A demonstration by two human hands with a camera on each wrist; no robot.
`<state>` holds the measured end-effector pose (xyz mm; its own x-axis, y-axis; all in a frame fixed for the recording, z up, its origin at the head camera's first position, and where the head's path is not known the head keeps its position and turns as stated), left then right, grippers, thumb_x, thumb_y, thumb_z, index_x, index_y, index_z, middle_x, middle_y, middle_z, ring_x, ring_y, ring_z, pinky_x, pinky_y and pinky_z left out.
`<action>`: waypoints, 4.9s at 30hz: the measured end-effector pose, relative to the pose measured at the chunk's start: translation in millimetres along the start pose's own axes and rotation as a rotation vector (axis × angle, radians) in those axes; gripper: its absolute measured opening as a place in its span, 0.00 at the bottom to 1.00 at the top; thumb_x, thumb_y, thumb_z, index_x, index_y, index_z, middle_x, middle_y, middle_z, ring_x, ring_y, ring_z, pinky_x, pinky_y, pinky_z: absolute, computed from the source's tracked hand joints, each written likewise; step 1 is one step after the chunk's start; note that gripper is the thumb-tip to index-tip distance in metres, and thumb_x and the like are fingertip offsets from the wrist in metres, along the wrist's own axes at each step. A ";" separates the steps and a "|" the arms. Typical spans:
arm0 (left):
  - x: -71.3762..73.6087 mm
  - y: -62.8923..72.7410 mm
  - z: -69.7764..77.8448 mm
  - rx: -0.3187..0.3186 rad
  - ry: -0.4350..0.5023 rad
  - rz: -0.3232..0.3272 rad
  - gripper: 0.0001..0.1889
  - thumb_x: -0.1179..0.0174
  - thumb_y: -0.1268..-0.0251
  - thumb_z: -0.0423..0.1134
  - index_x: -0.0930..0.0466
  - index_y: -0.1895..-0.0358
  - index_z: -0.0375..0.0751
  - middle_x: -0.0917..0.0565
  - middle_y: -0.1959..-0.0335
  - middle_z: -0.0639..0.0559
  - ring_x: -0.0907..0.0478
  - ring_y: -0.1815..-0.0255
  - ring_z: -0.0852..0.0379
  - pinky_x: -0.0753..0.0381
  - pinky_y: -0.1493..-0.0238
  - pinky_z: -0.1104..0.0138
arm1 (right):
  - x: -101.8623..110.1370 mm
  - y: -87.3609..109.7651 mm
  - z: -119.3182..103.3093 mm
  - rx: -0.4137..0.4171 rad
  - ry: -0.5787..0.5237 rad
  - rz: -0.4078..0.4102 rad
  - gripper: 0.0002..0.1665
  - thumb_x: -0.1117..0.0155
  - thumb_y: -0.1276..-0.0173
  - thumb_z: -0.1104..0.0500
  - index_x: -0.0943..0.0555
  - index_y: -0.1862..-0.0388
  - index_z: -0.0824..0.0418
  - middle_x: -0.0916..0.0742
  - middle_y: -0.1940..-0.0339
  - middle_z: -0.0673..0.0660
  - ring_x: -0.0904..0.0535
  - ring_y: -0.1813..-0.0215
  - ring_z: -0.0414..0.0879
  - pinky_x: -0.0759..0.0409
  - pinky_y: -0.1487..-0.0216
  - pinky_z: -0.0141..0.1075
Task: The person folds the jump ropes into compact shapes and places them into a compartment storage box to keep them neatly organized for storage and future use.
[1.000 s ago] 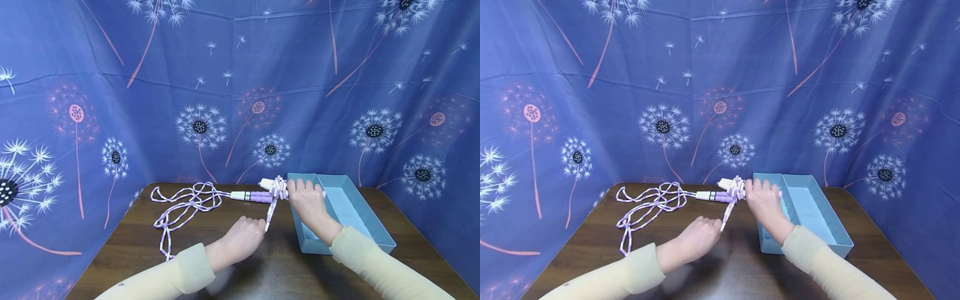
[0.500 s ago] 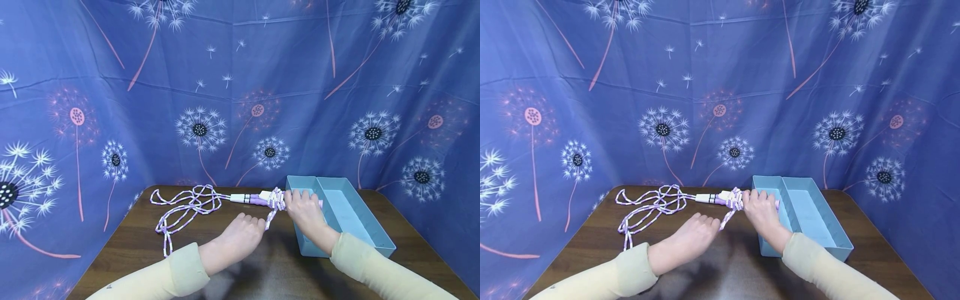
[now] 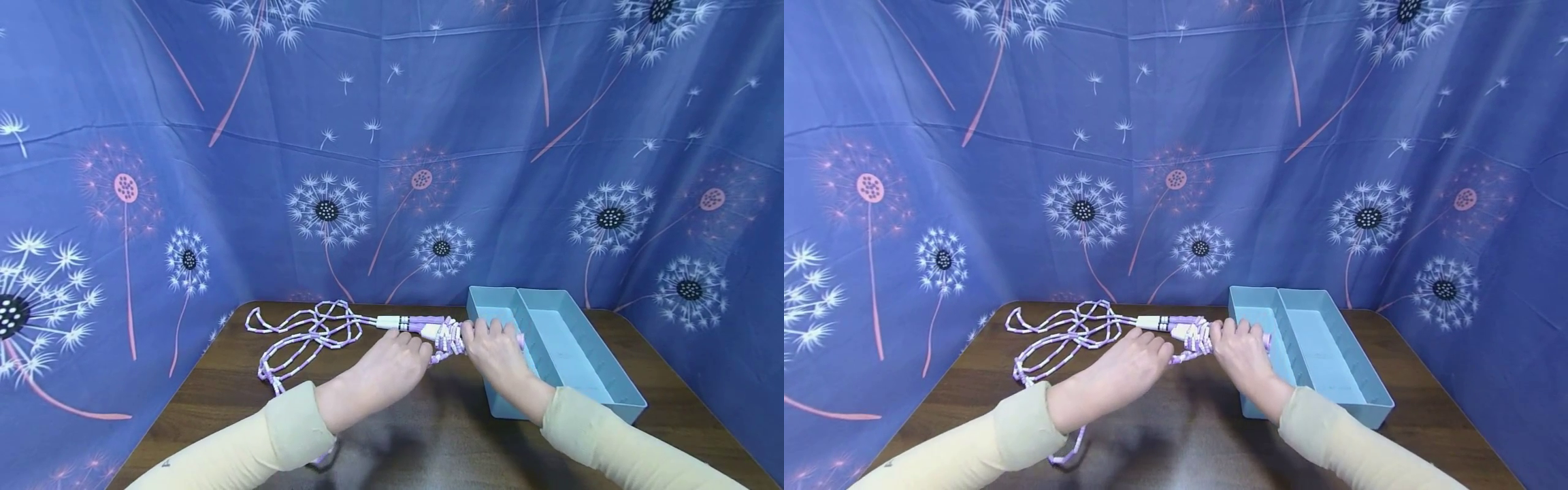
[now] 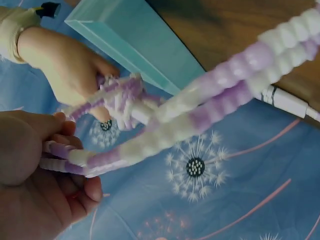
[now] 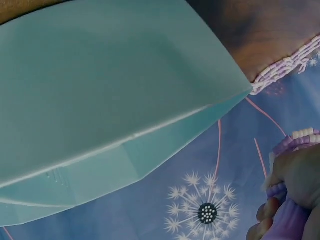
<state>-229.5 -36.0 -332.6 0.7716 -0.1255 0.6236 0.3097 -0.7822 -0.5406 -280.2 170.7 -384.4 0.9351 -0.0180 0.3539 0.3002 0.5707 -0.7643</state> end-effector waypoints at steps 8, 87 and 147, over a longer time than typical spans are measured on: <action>3.4 -6.8 -14.3 -0.084 0.006 0.016 0.09 0.41 0.40 0.44 0.28 0.73 0.47 0.24 0.80 0.56 0.27 0.79 0.59 0.32 0.75 0.68 | 0.7 4.6 -1.1 0.051 -0.023 -0.043 0.12 0.61 0.38 0.67 0.27 0.71 0.64 0.30 0.84 0.58 0.35 0.85 0.51 0.44 0.84 0.39; -56.3 -7.4 -86.3 -0.227 0.250 -0.127 0.07 0.54 0.35 0.27 0.34 0.63 0.44 0.31 0.73 0.58 0.35 0.71 0.60 0.35 0.65 0.69 | 52.7 -27.8 21.6 0.459 -0.541 0.386 0.13 0.58 0.33 0.71 0.23 0.67 0.64 0.21 0.75 0.53 0.28 0.75 0.48 0.32 0.75 0.36; -97.6 13.2 -14.7 -0.034 0.135 -0.132 0.01 0.51 0.35 0.33 0.33 0.63 0.42 0.23 0.77 0.58 0.24 0.77 0.60 0.27 0.73 0.68 | 33.4 -34.1 42.7 -0.181 -0.529 0.125 0.29 0.60 0.27 0.42 0.26 0.67 0.68 0.20 0.77 0.58 0.28 0.79 0.49 0.34 0.82 0.39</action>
<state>-308.9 -43.0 -392.3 0.6436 -0.0993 0.7589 0.3826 -0.8171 -0.4313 -267.1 185.7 -323.5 0.7578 0.4809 0.4411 0.2646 0.3915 -0.8813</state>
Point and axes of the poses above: each hand's wrist, its own y-axis away from the middle knuckle, its own x-axis out of the back of the hand, z = x × y, the point moved 1 cm from there along -y, towards the middle knuckle
